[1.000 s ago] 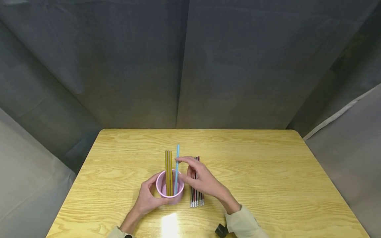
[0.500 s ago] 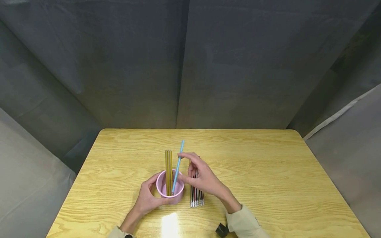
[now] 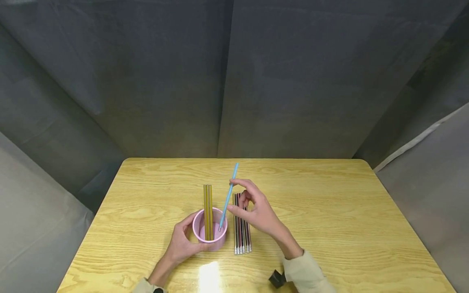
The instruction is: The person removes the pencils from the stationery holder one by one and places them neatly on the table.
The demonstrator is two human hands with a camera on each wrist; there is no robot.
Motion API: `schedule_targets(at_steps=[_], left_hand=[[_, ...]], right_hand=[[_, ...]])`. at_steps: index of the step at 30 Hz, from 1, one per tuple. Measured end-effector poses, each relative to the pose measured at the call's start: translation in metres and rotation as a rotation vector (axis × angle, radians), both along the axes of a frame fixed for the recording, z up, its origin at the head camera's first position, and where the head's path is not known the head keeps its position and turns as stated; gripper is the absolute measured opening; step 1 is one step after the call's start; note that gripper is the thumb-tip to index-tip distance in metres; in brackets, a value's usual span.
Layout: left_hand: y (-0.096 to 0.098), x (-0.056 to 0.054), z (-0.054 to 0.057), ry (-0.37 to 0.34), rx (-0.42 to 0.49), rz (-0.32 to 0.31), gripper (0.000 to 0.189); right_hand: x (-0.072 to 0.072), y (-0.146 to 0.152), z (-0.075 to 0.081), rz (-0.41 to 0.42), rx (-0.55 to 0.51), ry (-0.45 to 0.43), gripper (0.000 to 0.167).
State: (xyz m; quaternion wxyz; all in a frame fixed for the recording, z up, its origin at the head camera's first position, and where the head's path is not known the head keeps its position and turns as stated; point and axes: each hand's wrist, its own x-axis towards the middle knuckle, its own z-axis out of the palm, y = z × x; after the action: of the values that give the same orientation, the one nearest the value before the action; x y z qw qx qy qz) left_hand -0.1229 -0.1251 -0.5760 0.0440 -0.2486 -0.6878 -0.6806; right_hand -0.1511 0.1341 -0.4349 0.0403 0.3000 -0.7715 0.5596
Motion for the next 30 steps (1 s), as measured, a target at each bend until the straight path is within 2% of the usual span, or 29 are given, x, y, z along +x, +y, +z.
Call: schedule_targets(at_steps=[10,23,26,30], left_hand=[[0.0,0.0,0.0,-0.006,0.006,0.003,0.09],[0.0,0.001,0.001,-0.022,0.026,0.004,0.09],[0.0,0.001,0.002,-0.025,0.025,0.005,0.09],[0.0,0.001,0.002,-0.026,0.021,0.003,0.09]], right_hand=[[-0.004,0.009,0.004,-0.051,-0.073,0.04,0.057],[-0.008,0.012,0.005,-0.143,-0.119,0.074,0.048],[-0.011,0.014,0.002,-0.146,-0.128,0.091,0.045],[-0.019,0.018,-0.014,-0.156,-0.121,0.11,0.04]])
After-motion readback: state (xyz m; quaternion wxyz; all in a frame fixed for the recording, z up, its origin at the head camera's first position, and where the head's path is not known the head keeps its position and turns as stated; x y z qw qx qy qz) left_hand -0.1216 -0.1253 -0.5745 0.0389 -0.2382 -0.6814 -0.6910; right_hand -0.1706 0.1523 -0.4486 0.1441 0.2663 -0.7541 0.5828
